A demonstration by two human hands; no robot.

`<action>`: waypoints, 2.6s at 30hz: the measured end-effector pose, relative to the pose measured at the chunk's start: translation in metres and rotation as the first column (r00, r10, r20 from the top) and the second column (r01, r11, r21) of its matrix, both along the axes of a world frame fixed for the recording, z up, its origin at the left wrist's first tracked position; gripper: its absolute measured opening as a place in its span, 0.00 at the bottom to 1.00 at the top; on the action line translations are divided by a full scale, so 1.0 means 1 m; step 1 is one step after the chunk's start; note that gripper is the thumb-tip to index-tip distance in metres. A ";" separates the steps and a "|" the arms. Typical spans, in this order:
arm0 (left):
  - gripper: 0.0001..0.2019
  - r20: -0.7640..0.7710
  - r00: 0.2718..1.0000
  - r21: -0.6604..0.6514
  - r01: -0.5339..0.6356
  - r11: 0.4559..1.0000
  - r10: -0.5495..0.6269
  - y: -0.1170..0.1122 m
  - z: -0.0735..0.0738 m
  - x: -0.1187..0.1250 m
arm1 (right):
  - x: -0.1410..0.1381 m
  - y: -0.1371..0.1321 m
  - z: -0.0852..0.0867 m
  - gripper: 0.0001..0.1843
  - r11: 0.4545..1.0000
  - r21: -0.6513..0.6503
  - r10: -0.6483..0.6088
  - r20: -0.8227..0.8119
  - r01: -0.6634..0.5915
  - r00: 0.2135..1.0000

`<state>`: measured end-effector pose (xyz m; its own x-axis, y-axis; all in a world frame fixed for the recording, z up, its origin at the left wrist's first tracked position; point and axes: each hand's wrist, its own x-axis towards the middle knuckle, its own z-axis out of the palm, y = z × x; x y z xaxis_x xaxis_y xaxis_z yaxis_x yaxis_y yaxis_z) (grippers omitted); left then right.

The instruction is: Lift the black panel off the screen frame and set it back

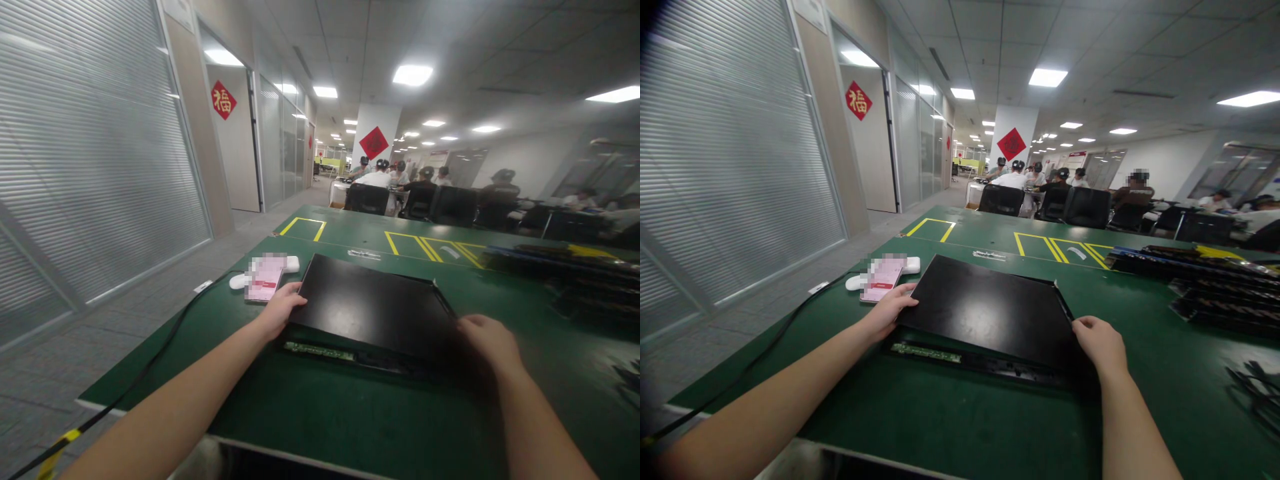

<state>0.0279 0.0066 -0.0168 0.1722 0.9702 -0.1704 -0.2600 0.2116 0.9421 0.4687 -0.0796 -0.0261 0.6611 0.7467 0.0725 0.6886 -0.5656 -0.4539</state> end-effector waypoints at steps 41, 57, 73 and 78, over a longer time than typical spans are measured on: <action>0.18 -0.766 0.611 0.381 0.181 0.907 0.200 0.023 -0.034 -0.015 | -0.006 -0.004 0.005 0.15 0.993 0.104 -0.039 -0.099 0.049 0.994; 0.18 -0.772 0.601 0.395 0.197 0.897 0.207 0.023 -0.035 -0.014 | 0.000 -0.002 0.000 0.14 0.993 0.111 -0.024 -0.076 0.032 0.997; 0.33 -0.883 0.469 0.353 0.625 0.696 0.026 -0.007 0.008 -0.026 | -0.004 -0.004 0.004 0.15 0.994 0.106 -0.025 -0.162 0.042 0.986; 0.31 -0.852 0.513 0.340 0.695 0.633 -0.106 -0.007 0.017 -0.032 | -0.004 -0.004 0.002 0.15 0.994 0.101 -0.034 -0.157 0.051 0.987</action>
